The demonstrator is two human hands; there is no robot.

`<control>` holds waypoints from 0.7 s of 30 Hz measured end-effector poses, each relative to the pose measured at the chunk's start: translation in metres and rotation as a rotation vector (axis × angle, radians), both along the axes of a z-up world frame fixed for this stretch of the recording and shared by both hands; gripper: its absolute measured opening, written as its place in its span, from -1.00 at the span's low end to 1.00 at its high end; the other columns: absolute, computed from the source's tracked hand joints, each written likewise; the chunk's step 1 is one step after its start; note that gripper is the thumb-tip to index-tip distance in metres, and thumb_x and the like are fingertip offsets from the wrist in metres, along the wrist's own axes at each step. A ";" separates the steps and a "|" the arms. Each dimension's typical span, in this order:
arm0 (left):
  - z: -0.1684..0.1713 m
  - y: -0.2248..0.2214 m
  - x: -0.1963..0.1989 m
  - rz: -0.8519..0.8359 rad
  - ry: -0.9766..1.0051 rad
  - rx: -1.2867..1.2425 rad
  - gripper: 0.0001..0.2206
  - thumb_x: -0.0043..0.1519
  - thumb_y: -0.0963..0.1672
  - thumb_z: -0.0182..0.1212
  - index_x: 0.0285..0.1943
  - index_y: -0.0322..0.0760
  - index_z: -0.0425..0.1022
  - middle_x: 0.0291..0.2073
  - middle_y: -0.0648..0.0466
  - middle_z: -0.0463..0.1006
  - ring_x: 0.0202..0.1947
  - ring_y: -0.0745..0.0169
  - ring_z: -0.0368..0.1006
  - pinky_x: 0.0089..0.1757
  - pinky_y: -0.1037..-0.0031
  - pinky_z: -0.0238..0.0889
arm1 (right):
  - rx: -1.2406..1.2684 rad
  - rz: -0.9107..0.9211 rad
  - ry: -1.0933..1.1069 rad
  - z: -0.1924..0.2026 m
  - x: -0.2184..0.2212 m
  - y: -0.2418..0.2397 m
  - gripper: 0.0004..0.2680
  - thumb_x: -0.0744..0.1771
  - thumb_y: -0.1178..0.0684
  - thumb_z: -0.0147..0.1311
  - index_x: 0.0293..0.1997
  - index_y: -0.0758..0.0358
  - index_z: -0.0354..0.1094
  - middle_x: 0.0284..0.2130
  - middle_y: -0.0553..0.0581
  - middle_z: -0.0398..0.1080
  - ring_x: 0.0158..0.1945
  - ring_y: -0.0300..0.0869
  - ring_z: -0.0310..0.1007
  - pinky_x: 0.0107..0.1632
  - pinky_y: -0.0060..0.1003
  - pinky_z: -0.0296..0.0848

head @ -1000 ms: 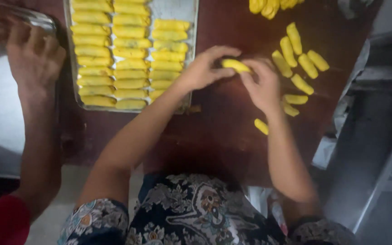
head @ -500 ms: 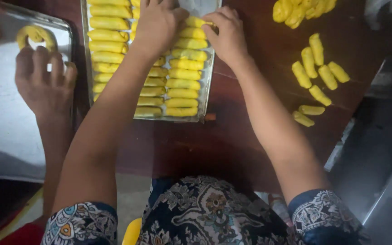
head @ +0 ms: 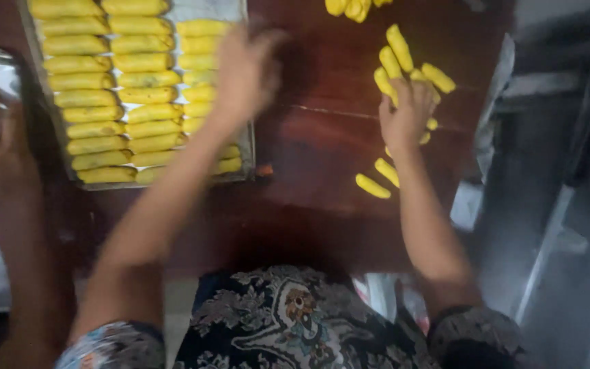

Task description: Rolling small pieces of yellow dough into cylinders and arranging them on a tray.

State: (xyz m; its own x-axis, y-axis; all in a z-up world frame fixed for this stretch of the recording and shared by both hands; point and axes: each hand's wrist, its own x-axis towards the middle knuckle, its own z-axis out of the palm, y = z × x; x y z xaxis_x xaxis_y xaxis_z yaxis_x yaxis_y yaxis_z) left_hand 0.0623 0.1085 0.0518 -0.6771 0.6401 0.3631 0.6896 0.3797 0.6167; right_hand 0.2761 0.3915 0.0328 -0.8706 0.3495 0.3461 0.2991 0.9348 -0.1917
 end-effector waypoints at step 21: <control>-0.041 -0.074 -0.134 0.106 0.025 -0.027 -0.89 0.21 -0.19 0.28 -0.14 -0.33 0.62 -0.34 -0.16 0.62 -0.33 -0.17 0.54 -0.28 0.13 0.36 | -0.886 0.317 0.012 -0.062 -0.258 -0.151 -0.85 0.40 0.13 0.28 0.06 0.23 0.47 -0.20 0.13 0.49 -0.18 -0.19 0.48 -0.11 -0.29 0.48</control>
State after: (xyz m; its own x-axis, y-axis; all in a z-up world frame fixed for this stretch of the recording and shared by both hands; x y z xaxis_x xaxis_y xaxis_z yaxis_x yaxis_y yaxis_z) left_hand -0.0720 0.0344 0.0109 -0.7324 0.5751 0.3644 0.6597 0.4673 0.5885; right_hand 0.0183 0.2401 -0.0289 -0.9685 0.2368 0.0770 0.0489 0.4842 -0.8736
